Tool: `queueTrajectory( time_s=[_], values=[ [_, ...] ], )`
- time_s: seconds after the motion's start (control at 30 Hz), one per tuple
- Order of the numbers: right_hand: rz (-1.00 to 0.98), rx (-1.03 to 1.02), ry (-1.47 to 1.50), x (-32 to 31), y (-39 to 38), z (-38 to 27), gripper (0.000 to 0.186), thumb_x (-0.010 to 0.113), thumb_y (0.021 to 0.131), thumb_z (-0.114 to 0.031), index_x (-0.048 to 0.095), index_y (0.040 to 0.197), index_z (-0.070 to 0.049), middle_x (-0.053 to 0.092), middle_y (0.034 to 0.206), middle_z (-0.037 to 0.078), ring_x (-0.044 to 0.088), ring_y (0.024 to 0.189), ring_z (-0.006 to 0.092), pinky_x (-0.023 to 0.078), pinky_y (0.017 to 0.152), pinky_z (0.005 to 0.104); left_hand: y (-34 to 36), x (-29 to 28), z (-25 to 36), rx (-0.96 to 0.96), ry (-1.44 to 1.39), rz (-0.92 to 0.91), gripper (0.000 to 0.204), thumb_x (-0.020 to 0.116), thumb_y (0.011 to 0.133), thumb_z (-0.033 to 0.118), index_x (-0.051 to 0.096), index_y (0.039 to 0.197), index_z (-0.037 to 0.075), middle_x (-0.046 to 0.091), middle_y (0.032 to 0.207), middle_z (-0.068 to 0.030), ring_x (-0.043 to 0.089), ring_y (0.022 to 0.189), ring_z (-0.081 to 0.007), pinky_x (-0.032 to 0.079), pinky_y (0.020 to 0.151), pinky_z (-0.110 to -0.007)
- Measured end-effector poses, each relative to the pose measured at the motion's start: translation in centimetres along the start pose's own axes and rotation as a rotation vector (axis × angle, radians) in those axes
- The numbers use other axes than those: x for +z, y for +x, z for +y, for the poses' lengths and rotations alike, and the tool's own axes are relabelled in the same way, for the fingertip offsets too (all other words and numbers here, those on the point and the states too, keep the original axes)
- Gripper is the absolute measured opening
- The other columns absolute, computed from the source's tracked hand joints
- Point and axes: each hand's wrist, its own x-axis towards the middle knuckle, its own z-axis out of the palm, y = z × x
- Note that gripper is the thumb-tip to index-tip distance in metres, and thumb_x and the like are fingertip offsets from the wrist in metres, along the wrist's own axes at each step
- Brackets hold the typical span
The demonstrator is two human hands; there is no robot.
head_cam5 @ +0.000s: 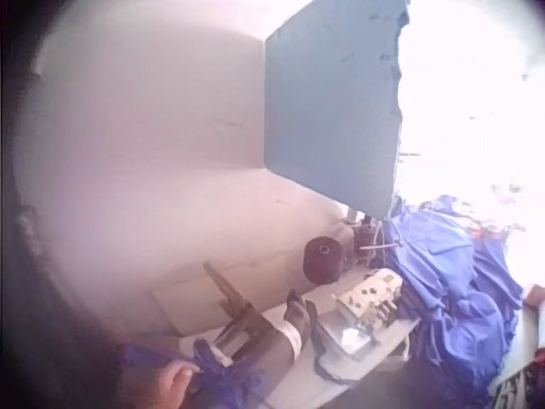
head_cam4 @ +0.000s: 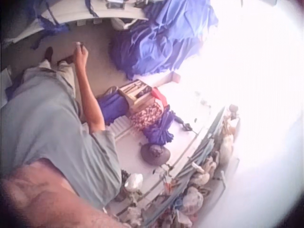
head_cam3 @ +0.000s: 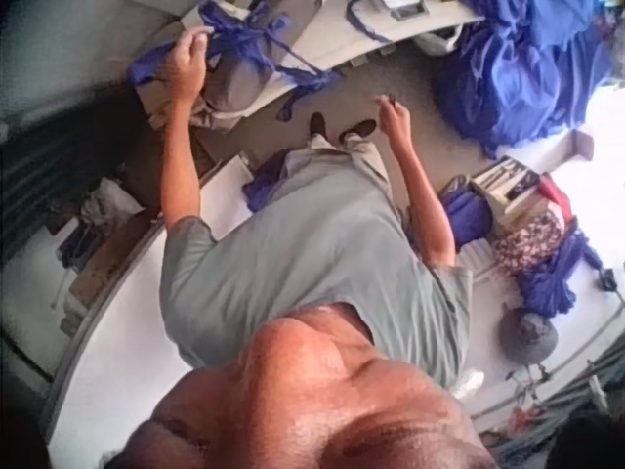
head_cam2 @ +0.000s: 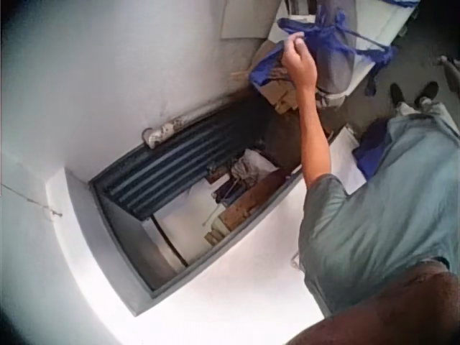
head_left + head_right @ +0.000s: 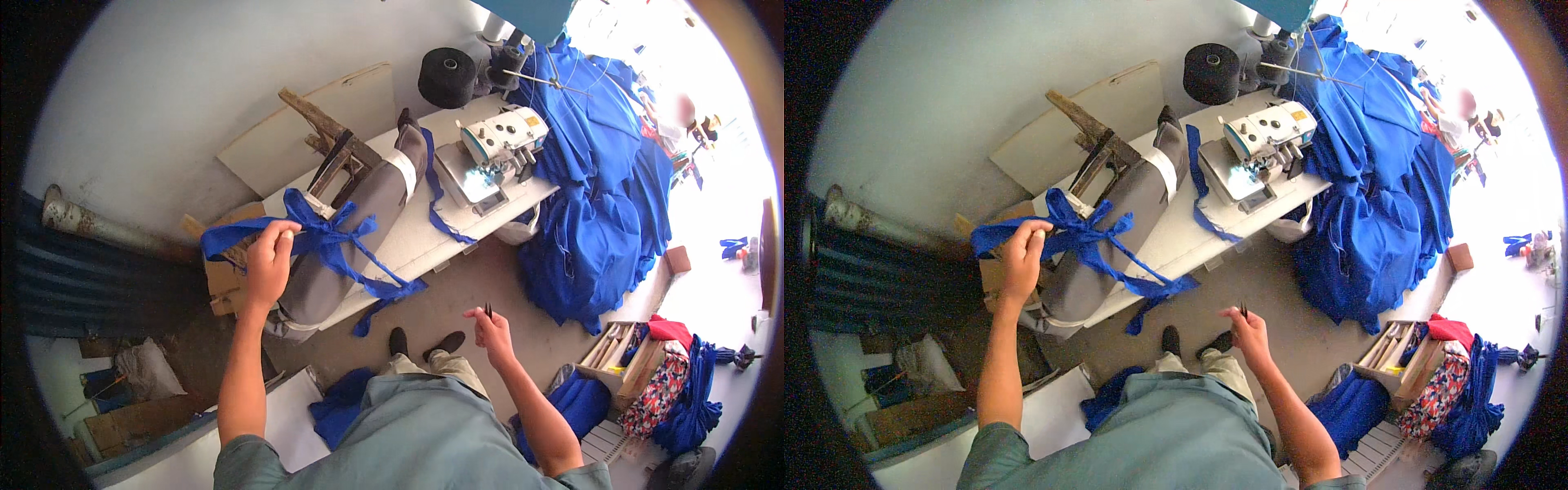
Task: The person repeatedly picks up blue fabric strips, aligns them, and cuts them with scissors. The person also handles larger blue fabric pieces and places cut strips on the floor or table.
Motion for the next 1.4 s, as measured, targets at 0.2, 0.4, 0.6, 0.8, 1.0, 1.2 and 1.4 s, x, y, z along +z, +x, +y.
queueTrajectory(
  time_s=[0.2, 0.4, 0.6, 0.8, 1.0, 1.2, 1.4],
  values=[
    [-0.099, -0.042, 0.031, 2.7, -2.2, -1.4, 0.032, 0.056, 0.104, -0.031, 0.072, 0.104, -0.003, 0.041, 0.061, -0.009, 0.035, 0.049, 0.0033, 0.027, 0.045, 0.0231, -0.5, 4.1, -10.5, 0.133, 0.651, 0.027, 0.029, 0.062, 0.089, 0.005, 0.066, 0.117, 0.001, 0.064, 0.104, -0.0155, 0.058, 0.109, -0.0375, 0.046, 0.098, -0.046],
    [-0.122, -0.090, -0.169, -4.4, -5.7, 2.4, 0.033, 0.061, 0.101, -0.032, 0.068, 0.117, -0.005, 0.043, 0.066, -0.008, 0.036, 0.052, 0.0035, 0.029, 0.046, 0.0246, -0.4, 4.2, -13.9, 0.203, 0.558, 0.115, 0.016, 0.059, 0.090, 0.005, 0.064, 0.105, 0.001, 0.064, 0.097, -0.0202, 0.063, 0.097, -0.0384, 0.049, 0.082, -0.049],
    [0.267, 0.219, -1.176, -33.3, -10.3, 26.2, 0.032, 0.069, 0.091, -0.038, 0.069, 0.094, -0.006, 0.035, 0.048, -0.006, 0.045, 0.042, 0.0121, 0.028, 0.039, 0.0298, -3.2, 5.5, 7.7, 0.332, 0.133, 0.274, 0.014, 0.052, 0.100, 0.008, 0.059, 0.109, 0.001, 0.062, 0.083, -0.0063, 0.057, 0.073, -0.0138, 0.049, 0.067, -0.033],
    [0.333, -0.098, 0.358, -26.4, -15.9, 7.4, 0.039, 0.060, 0.101, -0.037, 0.068, 0.113, -0.001, 0.042, 0.058, -0.006, 0.029, 0.045, 0.0039, 0.025, 0.043, 0.0219, -15.2, 20.6, 26.5, 0.164, -0.186, -0.568, 0.019, 0.058, 0.092, 0.006, 0.064, 0.110, 0.004, 0.059, 0.077, -0.0028, 0.051, 0.065, -0.0090, 0.046, 0.060, -0.028],
    [-0.005, -0.598, 0.306, -24.4, -20.0, 0.1, 0.041, 0.070, 0.096, -0.038, 0.069, 0.108, 0.001, 0.060, 0.076, -0.003, 0.040, 0.053, 0.0027, 0.031, 0.049, 0.0211, -23.5, 33.0, 37.3, 0.639, -0.153, -0.846, 0.026, 0.063, 0.092, 0.018, 0.060, 0.115, 0.006, 0.070, 0.091, -0.0220, 0.068, 0.084, -0.0422, 0.054, 0.072, -0.050],
    [0.587, -0.750, -0.343, -36.5, -25.2, 2.6, 0.012, 0.067, 0.091, -0.012, 0.070, 0.085, -0.002, 0.065, 0.073, 0.001, 0.052, 0.064, 0.0054, 0.039, 0.056, 0.0241, -21.5, 32.7, 38.7, 0.749, 0.042, -1.139, 0.035, 0.070, 0.087, 0.020, 0.059, 0.118, 0.008, 0.070, 0.091, -0.0216, 0.069, 0.084, -0.0410, 0.054, 0.075, -0.049],
    [1.106, -0.502, -0.141, -54.0, -33.0, 5.7, 0.028, 0.066, 0.098, -0.024, 0.066, 0.075, -0.008, 0.052, 0.059, -0.006, 0.041, 0.049, 0.0026, 0.029, 0.046, 0.0217, -12.8, 29.6, 30.7, 0.025, -0.091, -0.952, 0.027, 0.066, 0.081, 0.004, 0.070, 0.108, 0.000, 0.073, 0.094, -0.0157, 0.071, 0.079, -0.0234, 0.055, 0.075, -0.036]
  ],
)
